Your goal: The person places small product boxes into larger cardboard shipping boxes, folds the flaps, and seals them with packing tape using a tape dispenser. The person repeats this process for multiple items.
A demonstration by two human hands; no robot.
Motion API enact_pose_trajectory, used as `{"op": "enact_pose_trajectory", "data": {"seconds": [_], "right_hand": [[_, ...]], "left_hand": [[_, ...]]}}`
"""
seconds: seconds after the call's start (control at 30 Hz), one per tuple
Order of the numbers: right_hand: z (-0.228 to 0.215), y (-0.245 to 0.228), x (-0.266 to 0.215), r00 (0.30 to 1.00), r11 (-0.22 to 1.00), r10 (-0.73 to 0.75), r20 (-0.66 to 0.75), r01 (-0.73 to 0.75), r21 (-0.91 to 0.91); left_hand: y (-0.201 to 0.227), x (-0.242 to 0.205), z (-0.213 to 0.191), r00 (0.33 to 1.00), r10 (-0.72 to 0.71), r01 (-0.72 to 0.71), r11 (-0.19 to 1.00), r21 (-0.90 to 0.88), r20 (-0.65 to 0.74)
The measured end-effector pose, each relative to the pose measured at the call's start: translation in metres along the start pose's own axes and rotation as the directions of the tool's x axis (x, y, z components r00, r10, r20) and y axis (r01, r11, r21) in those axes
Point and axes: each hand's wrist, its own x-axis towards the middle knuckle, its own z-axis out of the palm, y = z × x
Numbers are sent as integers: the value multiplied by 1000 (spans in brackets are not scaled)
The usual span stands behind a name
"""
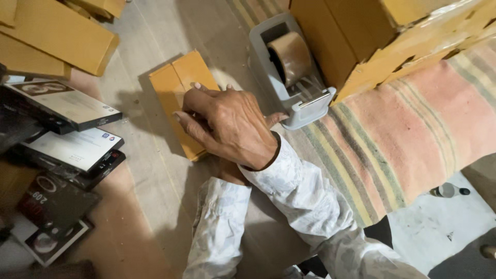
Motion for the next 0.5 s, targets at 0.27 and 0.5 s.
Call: {"op": "enact_pose_trajectory", "data": {"seconds": [0.27,0.5], "right_hand": [[-85,-5,-39,937,895,284,-201,-335,-294],[-87,31,-87,928,784,296,-228,-372,-496]], "left_hand": [[2,32,4,951,-187,145,973,181,247],[-4,28,-4,978,-144,136,989,58,150]]}}
